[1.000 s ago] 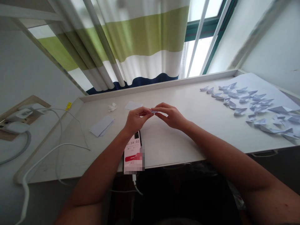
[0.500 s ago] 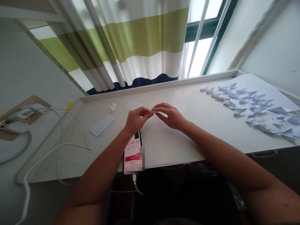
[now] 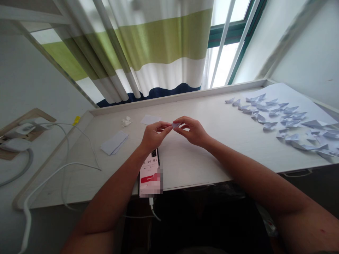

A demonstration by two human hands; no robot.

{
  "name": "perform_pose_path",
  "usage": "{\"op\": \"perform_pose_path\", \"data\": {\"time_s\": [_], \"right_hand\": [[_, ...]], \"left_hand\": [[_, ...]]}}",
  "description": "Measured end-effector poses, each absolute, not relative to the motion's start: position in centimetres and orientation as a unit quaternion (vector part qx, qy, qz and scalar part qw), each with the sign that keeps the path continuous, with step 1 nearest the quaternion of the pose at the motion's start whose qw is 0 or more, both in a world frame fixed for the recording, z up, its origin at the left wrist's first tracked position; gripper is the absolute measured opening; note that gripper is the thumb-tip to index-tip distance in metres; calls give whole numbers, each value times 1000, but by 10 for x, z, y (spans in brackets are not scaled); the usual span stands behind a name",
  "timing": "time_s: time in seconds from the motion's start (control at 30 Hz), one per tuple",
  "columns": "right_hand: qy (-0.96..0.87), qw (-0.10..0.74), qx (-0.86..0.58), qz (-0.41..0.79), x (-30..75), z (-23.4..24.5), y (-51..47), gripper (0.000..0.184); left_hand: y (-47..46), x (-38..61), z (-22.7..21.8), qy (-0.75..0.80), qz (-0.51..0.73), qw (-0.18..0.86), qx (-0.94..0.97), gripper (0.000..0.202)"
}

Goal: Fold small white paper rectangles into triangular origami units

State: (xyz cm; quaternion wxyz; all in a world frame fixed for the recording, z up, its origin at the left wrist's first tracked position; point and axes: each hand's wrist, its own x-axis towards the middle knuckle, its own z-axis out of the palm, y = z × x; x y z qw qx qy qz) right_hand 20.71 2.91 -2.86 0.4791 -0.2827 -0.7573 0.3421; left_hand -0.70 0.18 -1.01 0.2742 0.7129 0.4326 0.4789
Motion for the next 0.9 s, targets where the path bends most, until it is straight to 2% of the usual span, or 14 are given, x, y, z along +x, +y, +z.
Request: {"op": "perform_pose_path", "data": {"time_s": [0.23,0.4,0.63,0.9], "right_hand": [[-732,502,-280,367,206,-28,28,27],[-704,505,-283,410,205,-30,30,37],[-681,500,-267,463,205,-30,31,48],[-689,499,-259,457,205,-31,32,40]], "left_hand": [[3,-5,-13,432,483,282,708,32],[4,-5,-14,414,476,315,708,30],[4,-8,-11,415,465,297,724,25],[6,-7,-14,436,491,317,684,31]]}}
